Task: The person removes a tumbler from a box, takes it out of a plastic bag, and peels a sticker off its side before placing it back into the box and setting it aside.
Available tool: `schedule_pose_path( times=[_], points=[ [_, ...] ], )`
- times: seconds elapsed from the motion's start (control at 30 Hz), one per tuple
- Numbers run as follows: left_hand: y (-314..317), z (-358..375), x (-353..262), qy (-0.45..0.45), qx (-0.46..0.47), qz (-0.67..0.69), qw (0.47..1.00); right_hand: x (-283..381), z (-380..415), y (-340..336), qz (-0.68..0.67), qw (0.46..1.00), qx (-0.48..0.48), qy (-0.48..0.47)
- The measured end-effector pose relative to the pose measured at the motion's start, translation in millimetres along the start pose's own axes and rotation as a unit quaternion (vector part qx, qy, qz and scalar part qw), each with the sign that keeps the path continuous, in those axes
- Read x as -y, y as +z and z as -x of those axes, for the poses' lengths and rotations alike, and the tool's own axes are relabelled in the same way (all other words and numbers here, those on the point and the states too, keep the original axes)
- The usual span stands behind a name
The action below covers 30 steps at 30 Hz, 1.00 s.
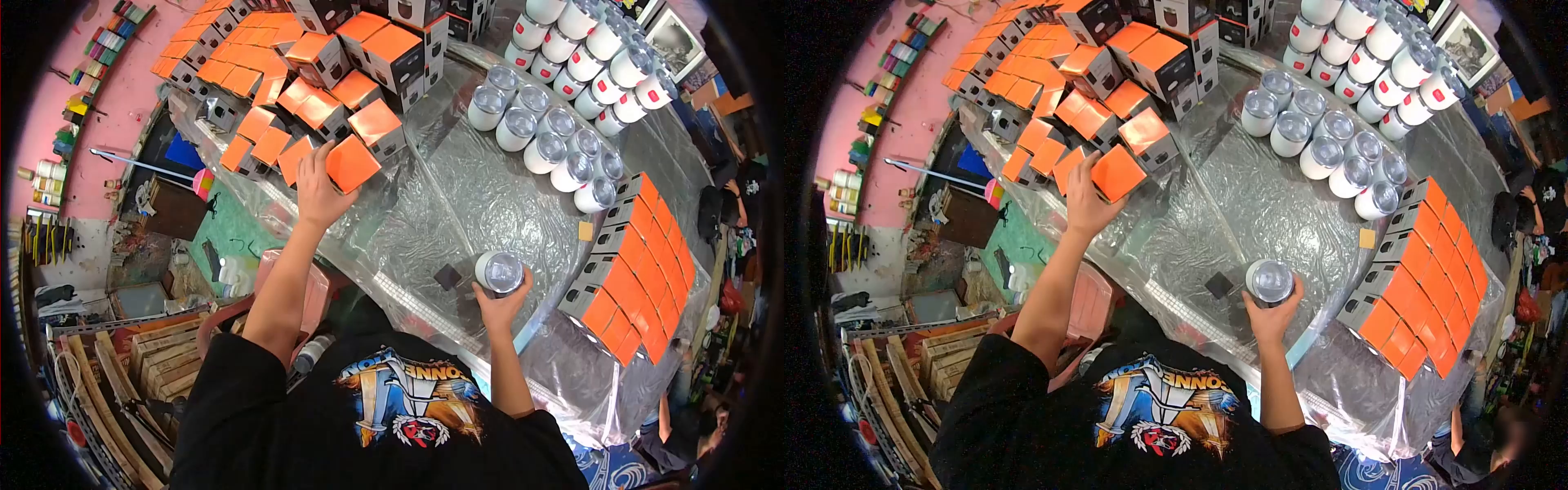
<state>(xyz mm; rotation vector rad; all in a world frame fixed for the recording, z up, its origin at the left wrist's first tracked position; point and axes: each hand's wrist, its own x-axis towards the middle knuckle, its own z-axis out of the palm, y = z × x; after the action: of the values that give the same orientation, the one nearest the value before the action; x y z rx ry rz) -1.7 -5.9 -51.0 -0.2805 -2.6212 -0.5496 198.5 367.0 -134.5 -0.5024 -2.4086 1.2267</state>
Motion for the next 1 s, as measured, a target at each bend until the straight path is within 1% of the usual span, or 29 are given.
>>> schedule_pose_path(
  times=[0.03,0.07,0.1,0.13,0.17,0.2,0.23,0.27,0.3,0.33,0.37,0.4,0.43,0.47,0.5,0.57,0.63,0.73,0.8,0.83,0.9,1.0],
  points=[
    [-7,6,-9,-0.003,0.006,0.000,1.000,9,1,-3,0.008,0.999,-0.026,-0.041],
    [-15,13,-19,-0.016,-0.009,0.070,0.997,19,3,-7,0.011,0.999,-0.021,-0.038],
    [-22,21,-30,-0.031,-0.024,0.139,0.989,31,5,-14,0.015,0.993,-0.067,-0.097],
    [-28,30,-40,-0.019,-0.026,0.156,0.987,43,6,-20,0.018,0.981,-0.113,-0.157],
    [-30,40,-47,-0.022,-0.022,0.157,0.987,55,7,-25,0.021,0.982,-0.109,-0.154],
    [-33,49,-53,0.019,-0.018,0.174,0.984,68,7,-30,0.013,0.978,-0.011,-0.210],
    [-35,56,-61,0.062,-0.017,0.193,0.979,83,4,-33,0.004,0.961,0.085,-0.265],
    [-39,62,-71,0.065,-0.019,0.196,0.978,111,-2,-28,-0.044,0.962,0.130,-0.237],
    [-43,70,-82,0.089,-0.002,0.215,0.973,138,-8,-19,-0.092,0.958,0.175,-0.208],
    [-48,76,-94,0.113,0.015,0.233,0.966,154,-11,-10,-0.090,0.958,0.172,-0.211],
    [-59,77,-108,0.116,0.012,0.234,0.965,167,-14,-1,-0.095,0.962,0.175,-0.188],
    [-73,77,-124,0.124,0.062,0.215,0.967,175,-18,5,-0.100,0.965,0.180,-0.165],
    [-79,77,-132,0.130,0.114,0.194,0.966,178,-22,10,-0.101,0.964,0.180,-0.164],
    [-69,88,-128,0.170,0.074,0.239,0.953,179,-22,14,-0.126,0.956,0.214,-0.157],
    [-70,95,-131,0.164,0.080,0.238,0.954,180,-17,15,-0.151,0.945,0.249,-0.147],
    [-70,101,-135,0.180,0.053,0.248,0.951,183,-12,13,-0.147,0.944,0.259,-0.139],
    [-68,107,-130,0.176,0.050,0.251,0.950,183,-13,12,-0.142,0.944,0.264,-0.140],
    [-72,106,-128,0.156,0.048,0.237,0.958,176,-9,11,-0.162,0.940,0.280,-0.108],
    [-78,107,-127,0.124,0.147,0.124,0.974,176,-7,7,-0.152,0.934,0.291,-0.140],
    [-77,111,-126,0.123,0.150,0.126,0.973,172,-5,6,-0.151,0.935,0.292,-0.135],
    [-72,112,-122,0.113,0.186,0.163,0.962,167,-9,6,-0.151,0.929,0.306,-0.145],
    [-72,113,-127,0.107,0.188,0.155,0.964,169,-9,0,-0.136,0.932,0.304,-0.145]
  ],
)
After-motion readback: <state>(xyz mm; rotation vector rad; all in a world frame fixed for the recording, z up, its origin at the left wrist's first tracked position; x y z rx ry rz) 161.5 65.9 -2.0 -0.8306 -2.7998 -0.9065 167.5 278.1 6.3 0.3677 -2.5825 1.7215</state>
